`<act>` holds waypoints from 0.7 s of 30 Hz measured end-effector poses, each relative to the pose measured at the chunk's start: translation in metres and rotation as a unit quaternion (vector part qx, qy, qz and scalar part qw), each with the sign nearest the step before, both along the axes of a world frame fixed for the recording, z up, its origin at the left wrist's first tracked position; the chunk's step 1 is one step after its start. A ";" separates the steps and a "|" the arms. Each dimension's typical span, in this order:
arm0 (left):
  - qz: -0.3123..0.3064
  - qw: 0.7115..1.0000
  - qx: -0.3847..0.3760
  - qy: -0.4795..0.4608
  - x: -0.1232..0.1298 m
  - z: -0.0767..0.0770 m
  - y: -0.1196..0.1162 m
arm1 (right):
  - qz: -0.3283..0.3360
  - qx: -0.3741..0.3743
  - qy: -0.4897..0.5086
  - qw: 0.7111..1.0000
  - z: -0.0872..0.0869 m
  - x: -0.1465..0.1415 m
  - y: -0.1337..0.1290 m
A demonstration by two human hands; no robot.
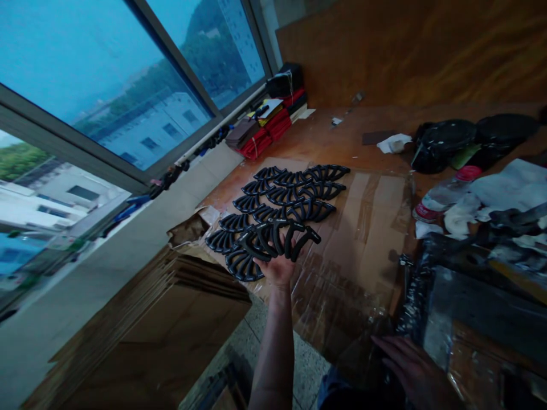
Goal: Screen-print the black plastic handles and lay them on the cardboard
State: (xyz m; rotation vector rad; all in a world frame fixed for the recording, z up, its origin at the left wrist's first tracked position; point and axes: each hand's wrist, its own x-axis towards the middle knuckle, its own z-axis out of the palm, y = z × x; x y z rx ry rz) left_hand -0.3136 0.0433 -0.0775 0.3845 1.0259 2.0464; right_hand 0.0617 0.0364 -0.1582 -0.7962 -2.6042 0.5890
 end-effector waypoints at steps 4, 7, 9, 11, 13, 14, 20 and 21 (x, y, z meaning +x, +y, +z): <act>-0.026 0.994 -0.039 0.099 -0.010 0.004 0.003 | 0.001 0.000 -0.004 1.000 0.003 -0.001 0.000; -0.089 0.960 -0.118 0.237 -0.015 0.005 0.010 | 0.005 -0.018 -0.017 1.000 0.008 -0.002 0.002; -0.134 0.889 -0.213 0.384 -0.014 0.001 0.016 | 0.007 -0.035 -0.024 0.999 0.011 -0.002 0.002; -0.169 0.773 -0.296 0.534 -0.011 -0.007 0.024 | 0.006 -0.051 -0.029 0.998 0.012 -0.001 0.002; -0.189 0.663 -0.345 0.637 -0.006 -0.018 0.030 | 0.000 -0.066 -0.035 0.997 0.011 -0.001 0.002; -0.193 0.622 -0.363 0.667 -0.005 -0.024 0.032 | 0.000 -0.074 -0.038 0.997 0.010 -0.001 0.001; -0.166 0.512 -0.432 0.724 -0.016 -0.056 0.041 | -0.012 -0.122 -0.074 0.990 0.015 -0.005 0.000; -0.161 0.505 -0.437 0.727 -0.019 -0.059 0.043 | -0.016 -0.133 -0.083 0.988 0.018 -0.007 0.000</act>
